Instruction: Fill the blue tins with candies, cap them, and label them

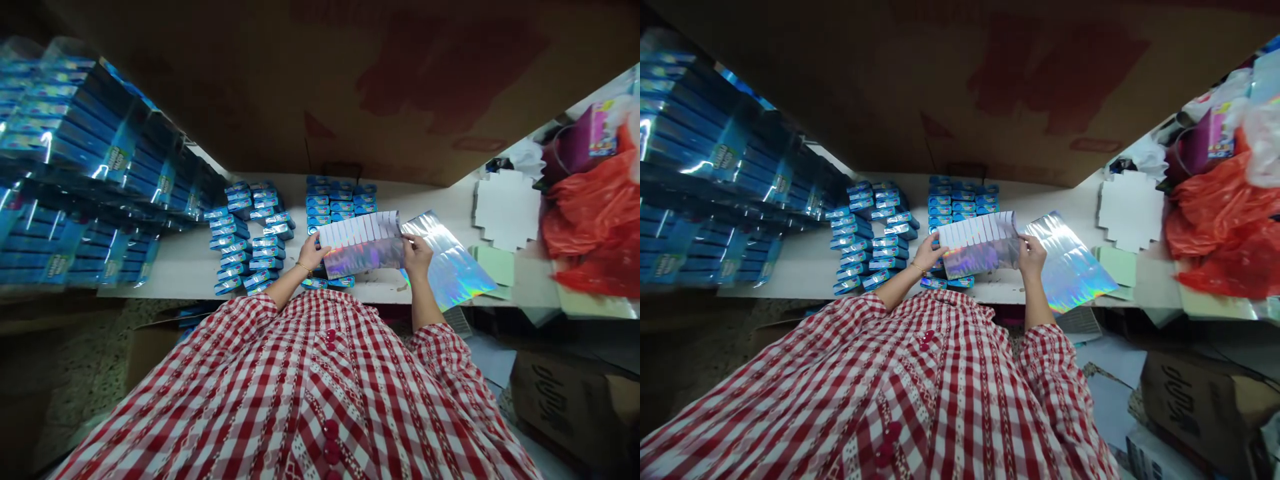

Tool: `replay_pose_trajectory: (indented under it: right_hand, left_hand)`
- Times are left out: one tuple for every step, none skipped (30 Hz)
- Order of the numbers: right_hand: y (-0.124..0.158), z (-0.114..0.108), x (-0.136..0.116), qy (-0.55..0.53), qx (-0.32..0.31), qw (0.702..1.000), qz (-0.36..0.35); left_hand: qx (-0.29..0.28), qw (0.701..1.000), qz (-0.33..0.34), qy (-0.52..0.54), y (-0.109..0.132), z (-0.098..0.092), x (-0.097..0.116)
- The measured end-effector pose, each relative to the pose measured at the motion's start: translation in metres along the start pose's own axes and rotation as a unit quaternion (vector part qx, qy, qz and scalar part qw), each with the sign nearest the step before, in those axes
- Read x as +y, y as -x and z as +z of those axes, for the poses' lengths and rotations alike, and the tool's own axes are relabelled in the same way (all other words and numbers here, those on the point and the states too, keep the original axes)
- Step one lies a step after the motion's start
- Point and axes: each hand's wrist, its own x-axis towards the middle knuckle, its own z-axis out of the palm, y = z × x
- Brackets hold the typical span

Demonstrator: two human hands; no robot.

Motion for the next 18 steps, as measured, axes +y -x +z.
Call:
replay_pose_trajectory:
  right_hand:
    - [0.0, -0.001, 0.001, -0.009, -0.004, 1.0, 0.023]
    - [0.001, -0.002, 0.001, -0.014, -0.007, 0.999, 0.044]
    - [0.002, -0.002, 0.002, -0.017, -0.009, 0.998, 0.059]
    - [0.003, -0.001, 0.002, -0.02, -0.01, 0.997, 0.068]
    - [0.003, 0.001, 0.001, -0.026, -0.01, 0.997, 0.073]
    - [0.004, 0.003, 0.001, -0.035, -0.01, 0.996, 0.079]
    - [0.004, 0.005, 0.001, -0.049, -0.01, 0.995, 0.09]
    - [0.004, 0.007, 0.002, -0.066, -0.013, 0.992, 0.105]
    - [0.004, 0.008, 0.003, -0.083, -0.016, 0.989, 0.125]
    - [0.004, 0.007, 0.004, -0.097, -0.019, 0.985, 0.141]
    - [0.005, 0.006, 0.005, -0.106, -0.019, 0.983, 0.15]
    - [0.005, 0.004, 0.006, -0.111, -0.016, 0.983, 0.149]
    - [0.005, 0.002, 0.007, -0.113, -0.008, 0.984, 0.14]
    - [0.005, -0.001, 0.007, -0.117, 0.003, 0.985, 0.127]
    - [0.005, -0.003, 0.006, -0.127, 0.013, 0.985, 0.116]
    - [0.004, -0.004, 0.004, -0.146, 0.02, 0.983, 0.111]
    - [0.003, -0.005, 0.001, -0.175, 0.026, 0.978, 0.114]
    - [0.001, -0.006, -0.003, -0.21, 0.032, 0.969, 0.123]
  left_hand:
    - [-0.017, 0.999, -0.009, 0.029, -0.001, 0.0, -0.002]
    - [-0.027, 0.998, -0.012, 0.054, -0.001, 0.0, -0.004]
    - [-0.026, 0.997, -0.007, 0.071, -0.001, 0.0, -0.005]
    - [-0.014, 0.997, 0.001, 0.078, 0.0, 0.001, -0.006]
    - [0.005, 0.997, 0.013, 0.077, 0.0, 0.001, -0.007]
    - [0.029, 0.997, 0.025, 0.071, 0.001, 0.001, -0.007]
    - [0.053, 0.996, 0.038, 0.062, 0.002, 0.0, -0.007]
    - [0.067, 0.995, 0.049, 0.057, 0.002, -0.001, -0.006]
    - [0.067, 0.994, 0.056, 0.06, 0.002, -0.003, -0.004]
    - [0.055, 0.994, 0.06, 0.072, 0.002, -0.005, -0.002]
    - [0.035, 0.993, 0.063, 0.091, 0.002, -0.007, 0.001]
    - [0.014, 0.991, 0.066, 0.112, 0.002, -0.01, 0.005]
    - [-0.003, 0.989, 0.068, 0.131, 0.001, -0.012, 0.009]
    - [-0.013, 0.987, 0.068, 0.145, 0.001, -0.015, 0.013]
    - [-0.017, 0.986, 0.067, 0.154, 0.0, -0.017, 0.018]
    - [-0.016, 0.985, 0.061, 0.16, -0.001, -0.02, 0.022]
    - [-0.016, 0.985, 0.051, 0.165, -0.001, -0.022, 0.027]
    - [-0.017, 0.985, 0.04, 0.168, -0.001, -0.025, 0.032]
